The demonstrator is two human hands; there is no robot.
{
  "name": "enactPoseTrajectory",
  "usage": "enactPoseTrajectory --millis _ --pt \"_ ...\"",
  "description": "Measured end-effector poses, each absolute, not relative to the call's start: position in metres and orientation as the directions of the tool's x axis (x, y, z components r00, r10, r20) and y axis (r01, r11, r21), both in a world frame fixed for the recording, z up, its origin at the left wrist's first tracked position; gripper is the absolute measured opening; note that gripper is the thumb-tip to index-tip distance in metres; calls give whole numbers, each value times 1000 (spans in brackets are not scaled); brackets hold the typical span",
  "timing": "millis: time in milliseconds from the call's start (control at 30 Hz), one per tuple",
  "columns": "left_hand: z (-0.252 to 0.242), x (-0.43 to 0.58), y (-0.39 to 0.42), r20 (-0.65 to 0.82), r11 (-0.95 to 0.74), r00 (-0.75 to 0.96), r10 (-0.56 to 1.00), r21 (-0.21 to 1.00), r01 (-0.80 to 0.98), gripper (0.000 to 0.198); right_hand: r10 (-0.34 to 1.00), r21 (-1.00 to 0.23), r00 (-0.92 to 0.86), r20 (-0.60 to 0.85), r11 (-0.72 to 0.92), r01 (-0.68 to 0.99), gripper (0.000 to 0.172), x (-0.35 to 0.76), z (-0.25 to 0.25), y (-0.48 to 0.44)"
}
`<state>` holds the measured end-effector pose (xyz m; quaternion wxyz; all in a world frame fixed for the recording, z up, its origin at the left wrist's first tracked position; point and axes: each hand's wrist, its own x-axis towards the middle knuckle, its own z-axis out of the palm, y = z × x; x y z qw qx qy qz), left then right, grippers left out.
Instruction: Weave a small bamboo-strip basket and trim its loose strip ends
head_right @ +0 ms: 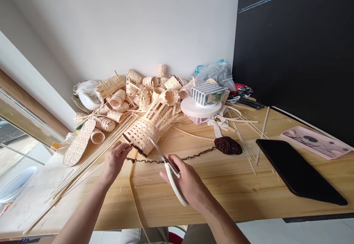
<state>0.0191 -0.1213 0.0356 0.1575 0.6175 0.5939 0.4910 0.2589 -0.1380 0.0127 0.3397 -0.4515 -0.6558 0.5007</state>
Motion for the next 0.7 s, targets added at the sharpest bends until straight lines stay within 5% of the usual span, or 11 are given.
enactPoseTrajectory --millis 200,500,700 --pt "19 -10 -98 471 -367 -185 863 834 412 17 967 -939 -221 129 191 287 28 232 17 -113" --pt "6 -14 -105 411 -344 -192 891 888 304 19 994 -956 -87 71 92 279 30 196 3 -73" --pt "4 14 -122 679 -534 -134 722 670 517 11 997 -983 5 77 75 168 42 197 -16 -70"
